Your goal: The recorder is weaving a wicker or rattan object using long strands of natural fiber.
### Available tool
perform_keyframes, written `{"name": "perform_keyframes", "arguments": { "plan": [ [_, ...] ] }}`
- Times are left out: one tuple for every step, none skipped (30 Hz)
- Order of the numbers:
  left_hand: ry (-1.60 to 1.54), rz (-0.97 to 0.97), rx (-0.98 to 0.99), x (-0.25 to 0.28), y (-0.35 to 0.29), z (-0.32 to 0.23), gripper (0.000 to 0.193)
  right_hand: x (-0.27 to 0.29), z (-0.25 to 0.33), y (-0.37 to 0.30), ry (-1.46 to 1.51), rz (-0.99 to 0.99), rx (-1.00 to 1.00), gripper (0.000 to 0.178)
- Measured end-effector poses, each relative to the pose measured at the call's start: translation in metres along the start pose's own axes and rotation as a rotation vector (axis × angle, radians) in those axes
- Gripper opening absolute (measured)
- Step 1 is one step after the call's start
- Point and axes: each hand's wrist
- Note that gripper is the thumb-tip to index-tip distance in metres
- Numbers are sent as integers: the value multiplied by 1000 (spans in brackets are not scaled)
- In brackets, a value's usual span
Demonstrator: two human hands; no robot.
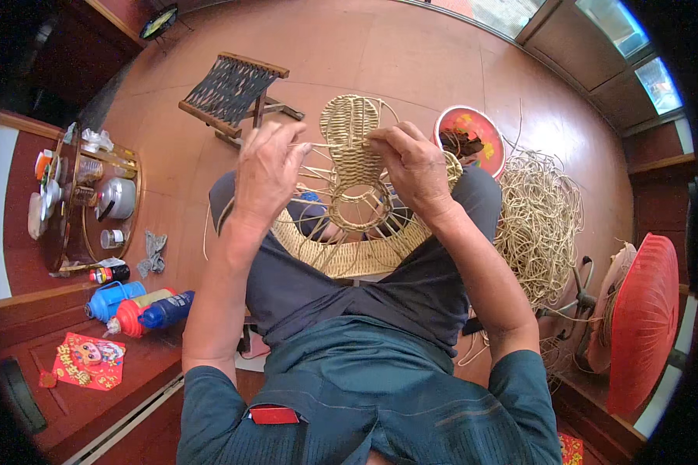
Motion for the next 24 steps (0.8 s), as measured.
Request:
{"name": "perform_keyframes", "arguments": {
  "plan": [
    [-23,-72,-41,1,2,-14,24,0,-1,-1,-2,1,-1,12],
    [-48,-145,-82,-3,3,-25,21,-1,-3,-2,33,-4,-33,12],
    [-51,-145,-82,-13,4,-34,21,-1,-4,-2,68,-9,-64,11],
    [-96,-162,-142,-23,6,-41,18,1,-4,-1,70,-9,-60,11],
    [-141,-179,-203,-33,7,-47,16,2,-4,0,94,-6,-99,12],
    [-138,-184,-202,-42,10,-50,16,2,-3,1,117,-4,-137,13],
    [-119,-188,-223,-51,12,-53,14,1,-4,1,115,-3,-136,13],
    [-99,-193,-244,-57,14,-56,13,0,-4,2,120,-7,-152,13],
    [-100,-193,-244,-61,14,-57,13,0,-4,2,126,-11,-169,14],
    [-91,-210,-206,-64,14,-58,11,0,-5,3,125,-11,-170,14],
    [-82,-227,-168,-65,15,-59,10,0,-5,3,162,-15,-216,15],
    [-82,-225,-169,-67,16,-60,10,1,-6,4,200,-19,-263,15],
    [-74,-219,-147,-68,17,-60,9,1,-7,5,201,-20,-264,15],
    [-66,-213,-125,-69,18,-61,9,0,-9,8,233,-52,-285,17],
    [-65,-212,-127,-69,19,-62,9,1,-11,11,266,-84,-305,18],
    [-69,-217,-120,-71,21,-61,9,3,-8,16,238,-53,-359,20],
    [-72,-222,-113,-71,22,-61,9,4,-6,21,239,-54,-360,20],
    [-71,-221,-114,-72,22,-61,9,5,-5,26,151,2,-334,24],
    [-65,-237,-110,-73,21,-62,9,6,-6,29,60,57,-311,28],
    [-58,-252,-105,-74,21,-63,9,4,-7,32,59,55,-314,28],
    [-59,-250,-108,-74,21,-64,9,2,-9,36,12,69,-315,29],
    [-59,-245,-100,-73,21,-64,9,1,-10,39,-35,84,-316,31],
    [-59,-240,-92,-73,22,-65,9,0,-10,40,-36,83,-318,31],
    [-60,-239,-93,-74,22,-65,9,0,-11,42,-69,89,-318,31]
  ]
}}
Point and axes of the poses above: each hand's wrist, its own y-axis towards the middle knuckle, its own x-axis out of the back of the hand, z = x × y, and after that the axes turned 5 degrees about x, right-handed
